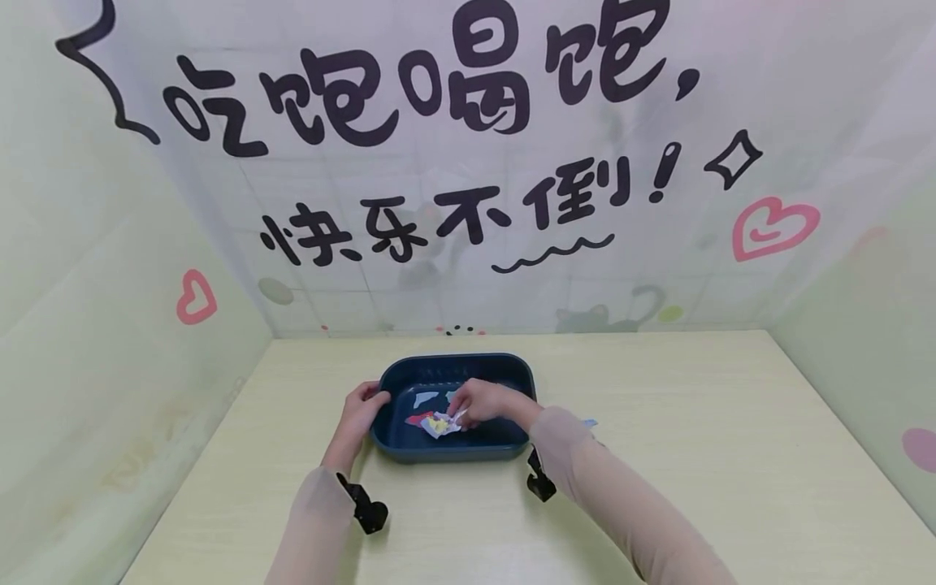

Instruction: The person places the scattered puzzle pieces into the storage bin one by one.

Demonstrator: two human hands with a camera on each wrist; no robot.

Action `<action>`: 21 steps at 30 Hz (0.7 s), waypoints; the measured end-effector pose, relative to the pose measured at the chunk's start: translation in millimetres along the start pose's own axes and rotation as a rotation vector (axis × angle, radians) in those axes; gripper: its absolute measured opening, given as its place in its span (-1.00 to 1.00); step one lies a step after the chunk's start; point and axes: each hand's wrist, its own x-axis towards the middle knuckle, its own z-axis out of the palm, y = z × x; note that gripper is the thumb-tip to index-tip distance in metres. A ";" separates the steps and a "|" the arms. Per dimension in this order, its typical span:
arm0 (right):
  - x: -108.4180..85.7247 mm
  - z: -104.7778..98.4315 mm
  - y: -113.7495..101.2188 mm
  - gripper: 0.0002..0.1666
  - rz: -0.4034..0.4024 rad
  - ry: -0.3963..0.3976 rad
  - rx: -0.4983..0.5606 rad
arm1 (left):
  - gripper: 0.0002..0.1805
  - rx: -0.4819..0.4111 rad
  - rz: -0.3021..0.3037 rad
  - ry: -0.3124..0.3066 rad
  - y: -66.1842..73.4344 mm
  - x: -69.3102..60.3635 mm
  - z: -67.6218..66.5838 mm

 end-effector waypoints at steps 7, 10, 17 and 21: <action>2.5 11.9 -3.9 -0.79 -0.003 -0.046 -0.017 | -0.54 -0.003 0.004 0.006 0.1 0.7 -0.6; 2.1 14.4 -4.7 -0.81 -0.002 -0.056 -0.037 | -0.54 0.000 0.010 0.005 0.5 0.5 -0.8; 3.5 15.7 -1.2 -0.83 0.026 -0.077 -0.052 | -0.54 -0.002 0.000 0.002 0.9 -0.1 -0.6; 3.0 11.5 -1.6 -0.80 0.039 -0.101 -0.116 | -0.54 -0.006 -0.002 0.003 1.0 -0.3 -0.1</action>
